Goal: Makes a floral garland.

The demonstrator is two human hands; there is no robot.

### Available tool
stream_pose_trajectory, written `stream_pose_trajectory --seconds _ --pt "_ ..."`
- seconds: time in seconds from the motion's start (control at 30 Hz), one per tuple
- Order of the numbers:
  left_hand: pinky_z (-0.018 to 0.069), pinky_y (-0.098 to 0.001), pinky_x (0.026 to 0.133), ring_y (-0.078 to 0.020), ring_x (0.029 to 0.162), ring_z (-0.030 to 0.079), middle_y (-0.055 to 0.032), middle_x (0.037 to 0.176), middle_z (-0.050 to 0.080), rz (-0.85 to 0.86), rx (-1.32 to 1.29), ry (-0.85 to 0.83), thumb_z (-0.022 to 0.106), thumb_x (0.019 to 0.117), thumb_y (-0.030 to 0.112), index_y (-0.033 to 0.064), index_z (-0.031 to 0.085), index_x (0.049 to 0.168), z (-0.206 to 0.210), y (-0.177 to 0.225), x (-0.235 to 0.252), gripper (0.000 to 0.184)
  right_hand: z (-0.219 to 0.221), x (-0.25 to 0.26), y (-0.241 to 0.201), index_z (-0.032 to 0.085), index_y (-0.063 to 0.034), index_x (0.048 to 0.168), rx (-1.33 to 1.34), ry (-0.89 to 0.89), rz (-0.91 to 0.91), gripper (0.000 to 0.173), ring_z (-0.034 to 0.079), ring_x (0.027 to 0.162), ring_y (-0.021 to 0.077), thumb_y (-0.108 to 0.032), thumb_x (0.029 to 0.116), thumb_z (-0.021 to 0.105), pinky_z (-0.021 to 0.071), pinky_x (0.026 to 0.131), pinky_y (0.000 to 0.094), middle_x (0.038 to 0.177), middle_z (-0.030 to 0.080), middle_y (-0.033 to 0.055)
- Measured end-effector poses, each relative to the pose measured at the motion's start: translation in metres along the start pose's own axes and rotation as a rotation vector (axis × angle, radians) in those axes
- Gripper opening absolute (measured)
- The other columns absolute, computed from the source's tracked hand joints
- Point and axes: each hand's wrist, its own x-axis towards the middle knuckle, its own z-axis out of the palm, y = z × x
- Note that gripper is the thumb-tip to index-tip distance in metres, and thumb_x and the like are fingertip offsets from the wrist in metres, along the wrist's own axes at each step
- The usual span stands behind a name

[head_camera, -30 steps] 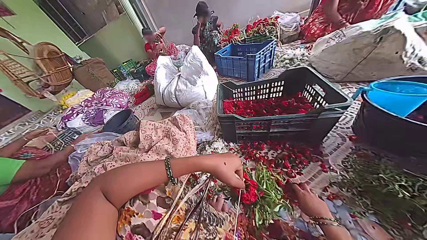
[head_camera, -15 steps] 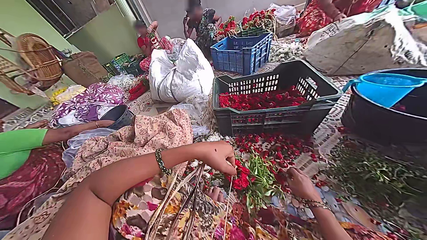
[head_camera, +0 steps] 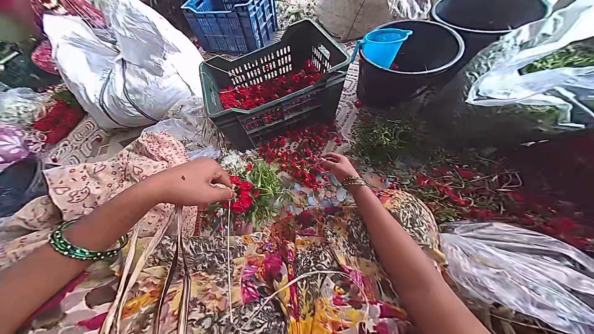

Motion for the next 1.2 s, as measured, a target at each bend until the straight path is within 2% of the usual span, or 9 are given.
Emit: stream_pose_trajectory --seconds 0.1,0.23,0.3,0.37,0.5,0.63,0.83,0.97,1.2 --pt "0.0425 -0.0207 0.048 0.0002 0.052 0.053 0.0067 0.064 0.064 -0.029 -0.026 -0.001 0.065 0.0997 0.028 0.0142 0.078 0.084 0.000 -0.005 0.001 0.024 -0.025 -0.013 -0.014 0.064 -0.0002 0.113 0.277 -0.151 -0.090 0.017 0.066 0.081 0.0117 0.001 0.0965 0.063 0.0570 0.077 0.0285 0.098 0.068 0.0087" --pt "0.0428 -0.0235 0.055 0.0007 0.059 0.055 0.0087 0.068 0.065 -0.036 -0.042 0.015 0.065 0.0977 0.030 0.0163 0.078 0.084 0.000 -0.006 0.000 0.023 -0.055 -0.011 -0.018 0.071 -0.0292 0.118 0.671 -0.300 -0.410 0.037 0.067 0.074 0.0026 -0.054 0.1012 0.050 0.0550 0.064 0.0183 0.102 0.075 -0.0067" --pt "0.0448 -0.0235 0.055 0.0000 0.059 0.057 0.0086 0.070 0.067 -0.064 -0.055 0.028 0.066 0.0973 0.031 0.0182 0.079 0.087 0.000 -0.008 0.003 0.021 -0.045 0.007 -0.006 0.062 -0.0143 0.120 0.339 -0.009 -0.230 0.030 0.065 0.077 0.0091 -0.031 0.1111 0.038 0.0544 0.068 0.0258 0.100 0.070 0.0006" --pt "0.0478 -0.0231 0.054 -0.0015 0.058 0.058 0.0065 0.071 0.068 -0.091 -0.063 0.039 0.066 0.0994 0.029 0.0163 0.079 0.089 0.000 -0.006 0.008 0.021 -0.023 0.026 0.020 0.066 0.0024 0.124 -0.225 0.117 -0.082 0.030 0.067 0.089 0.0260 -0.018 0.1019 0.063 0.0542 0.083 0.0437 0.106 0.071 0.0178" --pt "0.0466 -0.0277 0.065 -0.0032 0.067 0.058 0.0035 0.073 0.067 -0.091 -0.059 0.090 0.065 0.1007 0.022 0.0097 0.078 0.088 0.005 -0.001 0.015 0.023 0.016 0.026 0.039 0.061 0.0016 0.135 -0.906 -0.022 0.001 0.041 0.059 0.126 0.0439 -0.016 0.0982 0.062 0.0429 0.108 0.0609 0.130 0.065 0.0271" --pt "0.0445 -0.0312 0.065 -0.0067 0.065 0.056 0.0004 0.072 0.066 -0.158 -0.061 0.096 0.065 0.1013 0.022 0.0070 0.078 0.090 0.005 -0.001 0.016 0.023 0.023 0.016 0.011 0.068 0.0012 0.125 -0.828 0.152 0.009 0.032 0.063 0.119 0.0434 -0.011 0.0968 0.057 0.0456 0.103 0.0621 0.121 0.068 0.0265" --pt "0.0477 -0.0318 0.072 -0.0065 0.073 0.060 -0.0034 0.082 0.070 -0.195 -0.104 0.109 0.062 0.1031 0.021 0.0024 0.077 0.093 -0.002 0.002 0.015 0.026 0.062 -0.077 -0.098 0.071 0.0026 0.114 -0.093 0.126 -0.687 0.027 0.065 0.092 0.0073 -0.004 0.0954 0.052 0.0555 0.081 0.0231 0.112 0.064 0.0113" --pt "0.0418 -0.0307 0.067 -0.0059 0.067 0.051 -0.0019 0.077 0.066 -0.222 -0.115 0.097 0.061 0.1031 0.023 0.0018 0.074 0.091 -0.004 0.012 0.020 0.028 0.127 -0.148 -0.156 0.074 0.0010 0.111 -0.014 -0.136 -1.120 0.024 0.067 0.105 0.0098 -0.008 0.0954 0.059 0.0602 0.088 0.0251 0.118 0.067 0.0113" --pt "0.0261 -0.0192 0.045 0.0001 0.045 0.032 0.0080 0.055 0.044 -0.150 -0.411 0.048 0.057 0.1010 0.011 0.0060 0.065 0.074 0.001 0.012 0.015 0.029 0.160 -0.163 -0.150 0.079 -0.0046 0.102 -0.304 -0.008 -1.138 0.020 0.073 0.093 0.0109 -0.001 0.0904 0.063 0.0590 0.083 0.0209 0.103 0.075 0.0104"
